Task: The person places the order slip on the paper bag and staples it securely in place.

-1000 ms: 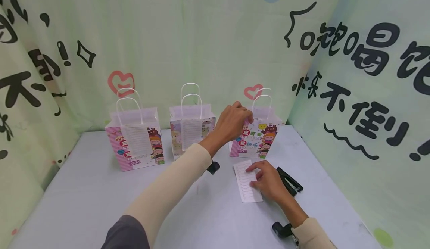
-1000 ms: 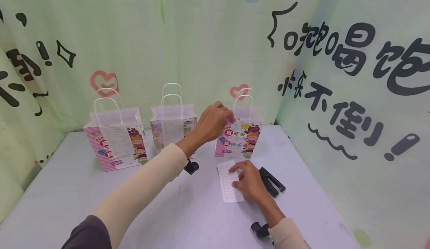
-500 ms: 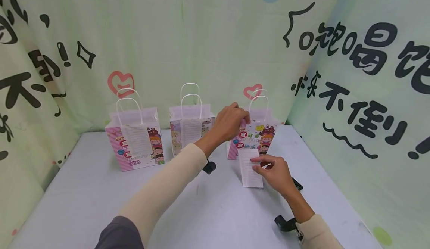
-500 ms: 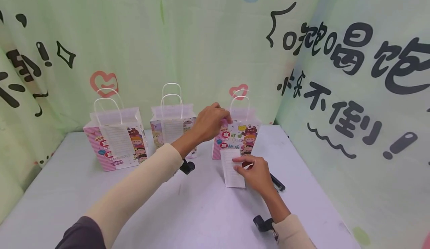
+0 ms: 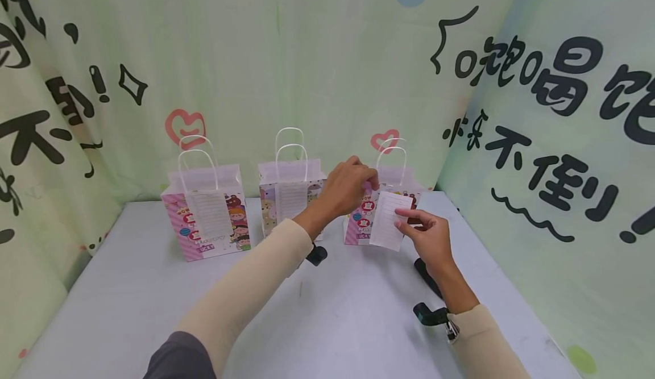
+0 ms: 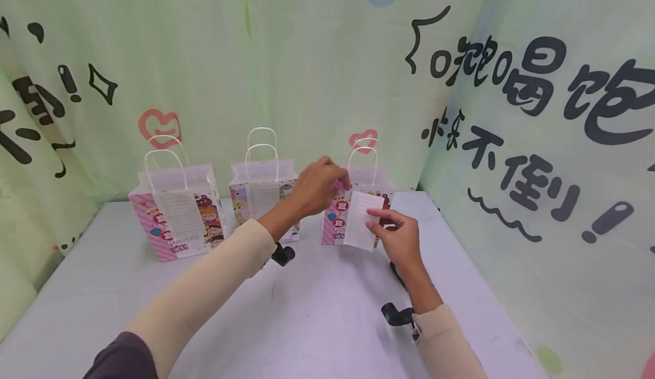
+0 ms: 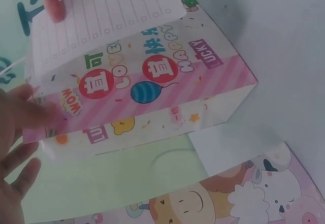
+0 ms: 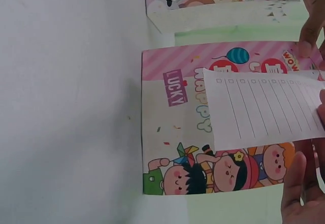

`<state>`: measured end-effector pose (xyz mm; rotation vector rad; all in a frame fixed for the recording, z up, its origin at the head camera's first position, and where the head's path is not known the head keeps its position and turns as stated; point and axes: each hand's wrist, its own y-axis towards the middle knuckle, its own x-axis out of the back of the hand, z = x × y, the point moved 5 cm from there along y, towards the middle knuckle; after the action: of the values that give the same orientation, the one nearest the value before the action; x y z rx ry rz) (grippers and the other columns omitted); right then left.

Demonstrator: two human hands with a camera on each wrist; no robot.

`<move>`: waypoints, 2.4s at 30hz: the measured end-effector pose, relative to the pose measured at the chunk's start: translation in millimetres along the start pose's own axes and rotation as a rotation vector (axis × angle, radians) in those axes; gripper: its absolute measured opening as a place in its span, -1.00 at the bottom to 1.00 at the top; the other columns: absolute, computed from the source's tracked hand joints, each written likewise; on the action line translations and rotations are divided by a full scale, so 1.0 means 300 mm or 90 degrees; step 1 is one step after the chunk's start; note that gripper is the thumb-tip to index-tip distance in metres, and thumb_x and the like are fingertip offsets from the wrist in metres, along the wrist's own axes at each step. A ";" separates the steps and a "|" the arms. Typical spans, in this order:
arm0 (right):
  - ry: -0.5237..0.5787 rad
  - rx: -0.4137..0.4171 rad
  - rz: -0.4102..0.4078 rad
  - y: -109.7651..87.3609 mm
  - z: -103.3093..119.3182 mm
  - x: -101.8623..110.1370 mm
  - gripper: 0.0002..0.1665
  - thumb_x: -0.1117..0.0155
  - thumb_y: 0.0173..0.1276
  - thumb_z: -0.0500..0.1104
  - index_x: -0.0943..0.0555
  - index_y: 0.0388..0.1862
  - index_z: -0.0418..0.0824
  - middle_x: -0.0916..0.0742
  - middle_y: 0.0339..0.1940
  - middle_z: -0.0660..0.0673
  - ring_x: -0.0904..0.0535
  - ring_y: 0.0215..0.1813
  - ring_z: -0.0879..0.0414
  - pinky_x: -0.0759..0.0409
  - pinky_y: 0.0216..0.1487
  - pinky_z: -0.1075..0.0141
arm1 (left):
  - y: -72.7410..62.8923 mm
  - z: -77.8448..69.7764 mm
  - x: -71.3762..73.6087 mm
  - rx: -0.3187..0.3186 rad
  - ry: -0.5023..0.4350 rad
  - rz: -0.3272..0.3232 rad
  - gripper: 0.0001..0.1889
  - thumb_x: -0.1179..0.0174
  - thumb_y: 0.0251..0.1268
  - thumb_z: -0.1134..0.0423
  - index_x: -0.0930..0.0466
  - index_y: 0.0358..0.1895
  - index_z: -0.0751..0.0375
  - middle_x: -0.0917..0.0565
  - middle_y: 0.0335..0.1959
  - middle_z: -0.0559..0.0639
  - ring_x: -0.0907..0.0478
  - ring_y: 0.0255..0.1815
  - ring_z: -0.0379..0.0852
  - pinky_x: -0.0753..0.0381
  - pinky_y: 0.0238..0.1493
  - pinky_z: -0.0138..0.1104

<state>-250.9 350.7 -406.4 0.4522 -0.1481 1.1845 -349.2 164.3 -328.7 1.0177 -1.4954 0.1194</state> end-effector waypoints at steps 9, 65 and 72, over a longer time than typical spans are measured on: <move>0.012 0.022 0.010 0.045 0.018 -0.018 -0.65 -0.48 0.46 -0.17 -0.78 0.16 -0.28 -0.75 0.11 -0.28 -0.64 -0.08 0.08 -0.75 -0.09 0.38 | 0.009 -0.015 -0.010 -0.020 0.029 -0.008 -0.94 -0.45 0.36 0.18 -0.83 -0.18 -0.11 -0.86 -0.09 -0.19 -0.50 0.10 -0.13 -0.56 0.20 -0.27; -0.356 -0.045 0.043 -0.132 -0.116 0.212 -0.44 -0.57 0.36 -0.06 -0.66 0.30 -0.13 -0.74 0.26 -0.28 -0.62 0.19 -0.19 -0.65 -0.06 0.25 | 0.003 -0.014 -0.031 -0.026 0.009 -0.082 -0.84 -0.41 0.43 0.16 -0.68 -0.02 -0.08 -0.77 -0.05 -0.03 -0.54 -0.10 -0.09 -0.58 -0.02 -0.34; -0.401 -0.098 0.105 -0.155 -0.172 0.239 -0.32 -0.60 0.32 -0.06 -0.59 0.36 -0.20 -0.69 0.30 -0.37 -0.58 0.21 -0.28 -0.75 -0.11 0.13 | 0.001 -0.019 -0.031 -0.032 0.008 -0.079 -0.85 -0.42 0.43 0.16 -0.68 -0.04 -0.06 -0.77 -0.05 -0.03 -0.55 -0.08 -0.09 -0.57 0.00 -0.34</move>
<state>-187.4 419.8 -440.3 0.6752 -0.8262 1.1478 -346.6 172.6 -335.1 1.0644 -1.4132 -0.0003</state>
